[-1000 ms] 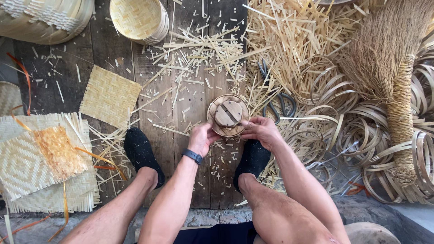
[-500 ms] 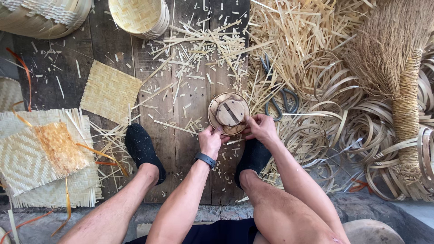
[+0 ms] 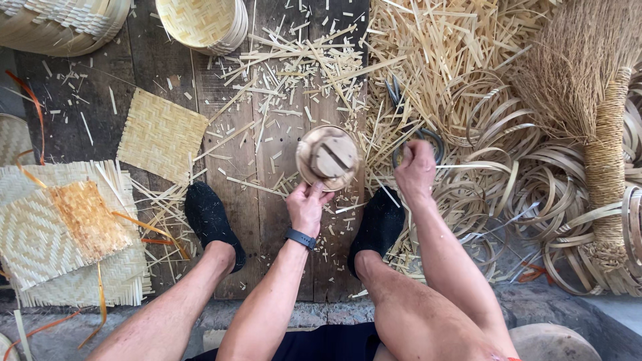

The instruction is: The person assembles circular bamboo basket components by weaving bamboo strips into a frame and trimming excess material using scissors.

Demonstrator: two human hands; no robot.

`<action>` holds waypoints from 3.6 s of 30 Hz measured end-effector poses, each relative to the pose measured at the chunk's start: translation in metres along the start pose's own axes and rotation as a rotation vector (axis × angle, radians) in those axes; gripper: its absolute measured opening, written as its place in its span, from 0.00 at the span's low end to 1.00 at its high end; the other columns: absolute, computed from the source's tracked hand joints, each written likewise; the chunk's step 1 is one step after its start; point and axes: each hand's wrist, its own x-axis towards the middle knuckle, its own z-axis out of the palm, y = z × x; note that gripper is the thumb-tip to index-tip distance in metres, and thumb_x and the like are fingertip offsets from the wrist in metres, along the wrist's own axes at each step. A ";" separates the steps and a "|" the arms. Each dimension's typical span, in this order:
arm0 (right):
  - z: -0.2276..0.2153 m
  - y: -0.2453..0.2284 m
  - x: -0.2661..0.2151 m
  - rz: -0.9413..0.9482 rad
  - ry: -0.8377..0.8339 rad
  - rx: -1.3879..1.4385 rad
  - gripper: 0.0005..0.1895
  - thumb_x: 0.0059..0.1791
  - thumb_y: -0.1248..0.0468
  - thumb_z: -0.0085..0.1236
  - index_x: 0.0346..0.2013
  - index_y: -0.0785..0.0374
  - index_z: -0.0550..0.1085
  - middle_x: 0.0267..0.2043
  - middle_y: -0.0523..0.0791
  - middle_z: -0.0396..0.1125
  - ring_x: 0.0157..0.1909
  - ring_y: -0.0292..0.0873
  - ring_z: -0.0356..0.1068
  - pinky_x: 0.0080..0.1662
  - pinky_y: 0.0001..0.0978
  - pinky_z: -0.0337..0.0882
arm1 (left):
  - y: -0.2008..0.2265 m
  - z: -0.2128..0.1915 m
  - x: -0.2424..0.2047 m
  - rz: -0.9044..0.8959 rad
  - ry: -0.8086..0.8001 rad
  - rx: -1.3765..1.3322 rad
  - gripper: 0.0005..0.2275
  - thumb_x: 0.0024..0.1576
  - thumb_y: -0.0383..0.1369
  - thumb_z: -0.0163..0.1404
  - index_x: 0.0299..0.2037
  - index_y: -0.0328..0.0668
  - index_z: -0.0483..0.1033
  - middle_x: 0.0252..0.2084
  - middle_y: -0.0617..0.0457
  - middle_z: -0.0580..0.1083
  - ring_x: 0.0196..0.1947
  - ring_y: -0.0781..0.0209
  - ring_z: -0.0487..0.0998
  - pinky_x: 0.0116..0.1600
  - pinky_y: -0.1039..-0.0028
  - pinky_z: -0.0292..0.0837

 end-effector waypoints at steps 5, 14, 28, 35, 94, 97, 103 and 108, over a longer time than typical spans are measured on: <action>-0.011 0.029 0.021 -0.123 -0.180 -0.391 0.26 0.43 0.77 0.56 0.55 0.79 0.64 0.53 0.66 0.61 0.57 0.63 0.67 0.60 0.51 0.71 | 0.012 -0.006 -0.001 -0.119 -0.025 0.118 0.13 0.56 0.26 0.59 0.47 0.27 0.72 0.42 0.42 0.81 0.38 0.53 0.85 0.43 0.69 0.85; -0.063 0.025 0.011 0.377 -0.654 -0.023 0.20 0.42 0.61 0.63 0.44 0.70 0.74 0.37 0.54 0.72 0.37 0.50 0.76 0.49 0.47 0.79 | 0.009 0.022 -0.025 -0.162 -0.001 0.160 0.10 0.56 0.25 0.59 0.44 0.24 0.80 0.38 0.39 0.82 0.30 0.54 0.84 0.35 0.70 0.81; -0.085 -0.003 -0.035 -0.221 -0.559 -0.496 0.31 0.35 0.59 0.68 0.50 0.68 0.71 0.50 0.57 0.67 0.48 0.59 0.73 0.49 0.49 0.74 | 0.002 0.035 -0.032 -0.225 0.015 0.147 0.09 0.57 0.28 0.59 0.43 0.28 0.80 0.36 0.43 0.82 0.31 0.57 0.85 0.33 0.75 0.78; -0.079 0.010 -0.031 -0.268 -0.490 -0.493 0.23 0.38 0.66 0.62 0.47 0.68 0.73 0.49 0.57 0.70 0.44 0.59 0.75 0.44 0.49 0.75 | 0.001 0.035 -0.028 -0.225 -0.005 0.100 0.09 0.55 0.27 0.58 0.42 0.30 0.80 0.36 0.45 0.82 0.30 0.57 0.84 0.33 0.73 0.80; -0.023 -0.093 -0.051 0.028 -0.285 0.643 0.37 0.33 0.49 0.73 0.47 0.68 0.71 0.42 0.48 0.69 0.44 0.42 0.71 0.47 0.35 0.73 | 0.078 -0.019 0.073 0.444 0.041 0.658 0.21 0.65 0.48 0.50 0.45 0.34 0.85 0.32 0.48 0.80 0.31 0.66 0.76 0.37 0.71 0.72; -0.035 -0.069 -0.048 0.155 -0.343 1.114 0.34 0.37 0.51 0.69 0.50 0.68 0.67 0.44 0.47 0.69 0.45 0.39 0.70 0.48 0.33 0.72 | 0.071 -0.053 0.089 0.374 0.130 0.281 0.22 0.65 0.47 0.47 0.53 0.34 0.79 0.43 0.52 0.81 0.40 0.68 0.77 0.44 0.77 0.74; -0.036 -0.058 -0.056 0.154 -0.300 1.099 0.36 0.40 0.53 0.71 0.54 0.67 0.64 0.48 0.47 0.69 0.50 0.38 0.70 0.54 0.33 0.71 | 0.036 -0.076 0.089 0.152 0.137 -0.039 0.17 0.63 0.35 0.50 0.56 0.27 0.74 0.44 0.50 0.78 0.41 0.60 0.81 0.44 0.68 0.81; -0.025 -0.048 -0.086 0.143 -0.378 0.969 0.34 0.41 0.57 0.71 0.53 0.67 0.65 0.49 0.48 0.70 0.51 0.39 0.70 0.55 0.34 0.70 | 0.040 -0.069 0.062 0.253 0.164 0.266 0.17 0.59 0.29 0.53 0.57 0.30 0.74 0.48 0.46 0.80 0.44 0.53 0.83 0.50 0.62 0.83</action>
